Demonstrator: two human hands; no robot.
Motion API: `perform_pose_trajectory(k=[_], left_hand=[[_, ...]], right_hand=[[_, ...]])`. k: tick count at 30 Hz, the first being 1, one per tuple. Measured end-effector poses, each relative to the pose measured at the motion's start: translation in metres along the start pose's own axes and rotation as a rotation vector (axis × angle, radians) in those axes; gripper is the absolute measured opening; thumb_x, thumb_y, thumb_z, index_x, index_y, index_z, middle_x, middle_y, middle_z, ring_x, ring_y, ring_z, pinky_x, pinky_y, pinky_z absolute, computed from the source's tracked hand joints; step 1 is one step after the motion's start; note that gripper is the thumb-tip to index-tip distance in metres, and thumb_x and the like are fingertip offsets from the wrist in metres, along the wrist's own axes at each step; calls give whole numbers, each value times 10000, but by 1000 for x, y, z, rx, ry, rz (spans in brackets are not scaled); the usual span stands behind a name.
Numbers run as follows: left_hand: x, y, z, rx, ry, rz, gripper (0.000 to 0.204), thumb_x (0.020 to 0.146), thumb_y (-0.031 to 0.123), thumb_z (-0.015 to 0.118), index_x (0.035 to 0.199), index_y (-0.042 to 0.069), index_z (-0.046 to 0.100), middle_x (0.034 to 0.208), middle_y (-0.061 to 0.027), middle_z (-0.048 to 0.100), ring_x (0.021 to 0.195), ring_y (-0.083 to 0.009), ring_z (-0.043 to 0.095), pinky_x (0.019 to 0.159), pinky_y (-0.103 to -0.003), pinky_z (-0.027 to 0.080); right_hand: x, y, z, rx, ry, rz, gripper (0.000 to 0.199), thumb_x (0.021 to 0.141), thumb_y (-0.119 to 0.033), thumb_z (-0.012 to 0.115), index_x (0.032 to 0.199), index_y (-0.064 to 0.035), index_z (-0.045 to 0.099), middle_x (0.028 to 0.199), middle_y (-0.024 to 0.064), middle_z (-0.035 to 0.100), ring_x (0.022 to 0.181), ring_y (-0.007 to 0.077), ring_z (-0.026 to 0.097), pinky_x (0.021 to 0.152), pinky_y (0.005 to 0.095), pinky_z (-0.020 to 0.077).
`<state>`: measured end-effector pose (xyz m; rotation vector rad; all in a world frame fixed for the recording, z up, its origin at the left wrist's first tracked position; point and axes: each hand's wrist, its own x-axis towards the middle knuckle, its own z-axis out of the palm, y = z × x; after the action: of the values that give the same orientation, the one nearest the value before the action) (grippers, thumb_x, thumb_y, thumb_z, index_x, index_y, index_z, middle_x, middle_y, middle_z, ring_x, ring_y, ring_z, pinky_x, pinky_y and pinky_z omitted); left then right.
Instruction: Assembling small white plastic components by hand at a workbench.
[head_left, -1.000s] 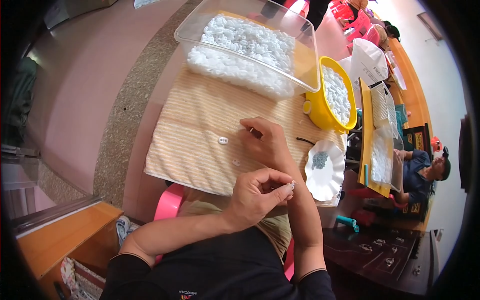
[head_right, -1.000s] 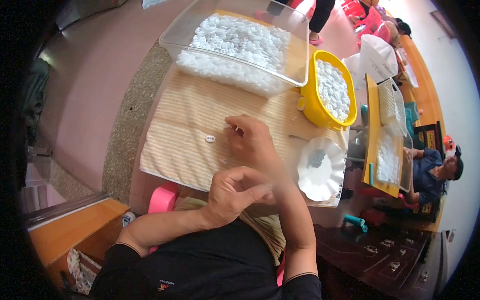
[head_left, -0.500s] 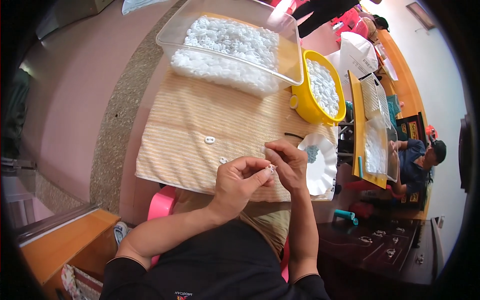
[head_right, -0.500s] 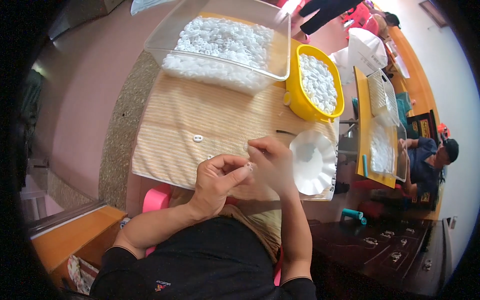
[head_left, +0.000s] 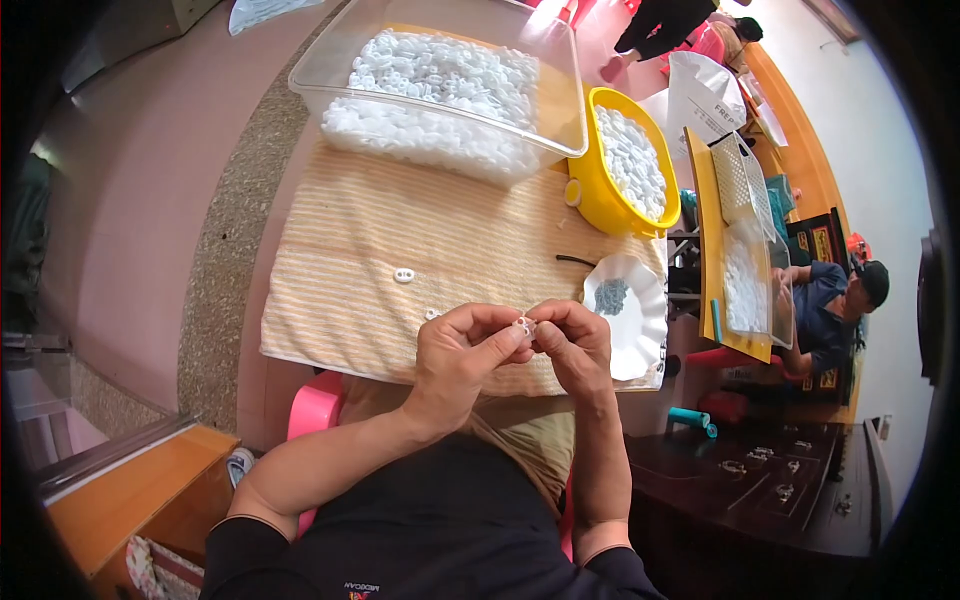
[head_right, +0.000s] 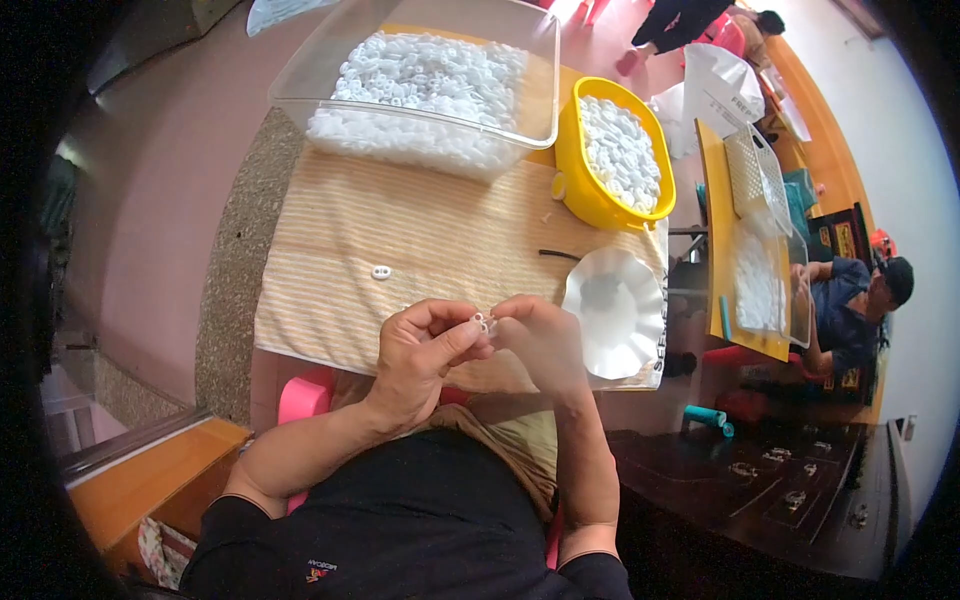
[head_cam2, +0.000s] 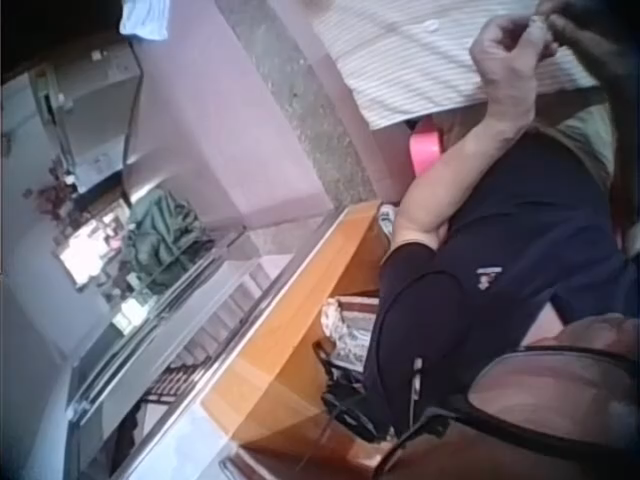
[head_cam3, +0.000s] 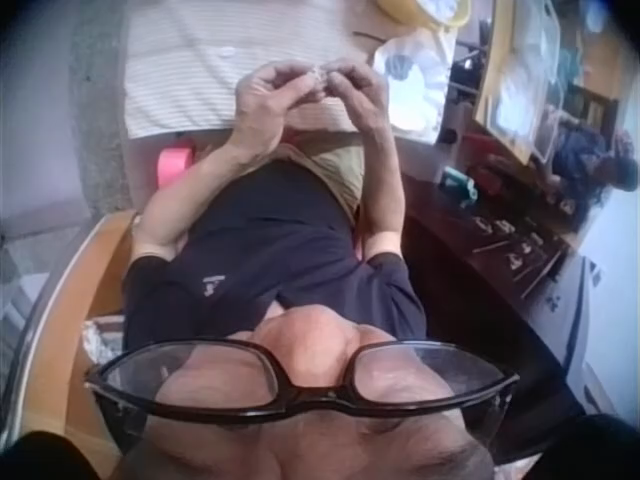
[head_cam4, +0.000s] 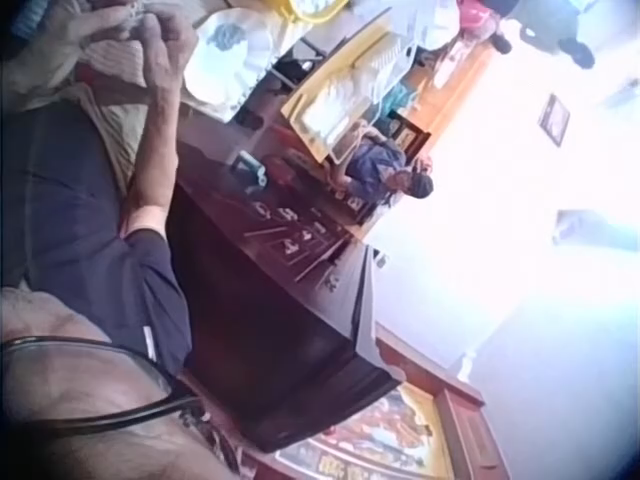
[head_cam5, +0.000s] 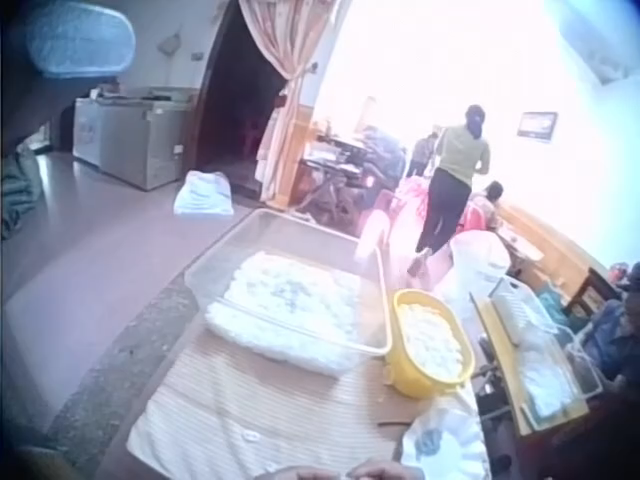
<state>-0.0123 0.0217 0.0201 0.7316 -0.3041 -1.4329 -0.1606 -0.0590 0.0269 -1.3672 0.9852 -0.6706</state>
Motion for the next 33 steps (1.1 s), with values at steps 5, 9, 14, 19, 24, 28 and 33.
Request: perform_pose_trajectory(k=[5, 9, 14, 19, 24, 28, 33], left_hand=[[1, -2, -2, -25, -12, -5, 136, 872, 4, 615, 1008, -9, 609, 892, -109, 671, 763, -170, 665, 729, -279, 567], [1, -2, -2, -31, -8, -27, 140, 873, 5, 615, 1012, -8, 607, 893, -109, 671, 762, -173, 665, 733, -282, 566], [1, -3, 0, -76, 16, -27, 140, 872, 44, 633, 987, -36, 626, 851, -89, 675, 741, -123, 658, 719, -235, 558], [2, -6, -2, -72, 16, -40, 144, 872, 39, 631, 994, -36, 621, 856, -96, 674, 745, -129, 661, 725, -241, 563], [2, -7, -2, -80, 18, -45, 143, 872, 37, 630, 993, -38, 620, 856, -97, 673, 741, -130, 661, 724, -244, 564], [4, -8, -4, -52, 29, -55, 148, 870, 44, 634, 990, -42, 618, 853, -97, 672, 739, -133, 660, 719, -245, 563], [6, -8, -8, -37, 14, -71, 146, 872, 21, 624, 1014, -10, 607, 881, -102, 666, 763, -157, 661, 728, -261, 558]], right_hand=[[0, 21, -2, 202, 59, 8, 99, 814, -14, 597, 887, 36, 641, 802, 74, 664, 725, 122, 637, 661, 241, 526], [-2, 30, -2, 227, 27, 5, 163, 866, -65, 602, 975, 51, 638, 891, 106, 670, 775, 143, 640, 689, 252, 531], [-3, 42, -6, 44, 87, -27, 226, 817, -62, 639, 1013, 45, 673, 900, 105, 696, 787, 143, 653, 710, 249, 529], [-6, 42, -12, 33, -64, -37, 325, 834, 26, 650, 1152, 60, 591, 1058, 164, 656, 937, 197, 645, 811, 291, 534], [-6, 41, -11, 79, -65, -71, 320, 838, 21, 649, 1147, 62, 576, 1033, 154, 659, 926, 191, 643, 803, 289, 537], [-6, 35, -4, 317, -34, -36, 273, 797, 15, 678, 1065, 33, 625, 963, 104, 673, 861, 150, 641, 733, 272, 546], [-7, 37, -5, 265, 4, -5, 285, 791, 15, 681, 1070, 41, 626, 966, 112, 672, 854, 158, 643, 737, 277, 551]])
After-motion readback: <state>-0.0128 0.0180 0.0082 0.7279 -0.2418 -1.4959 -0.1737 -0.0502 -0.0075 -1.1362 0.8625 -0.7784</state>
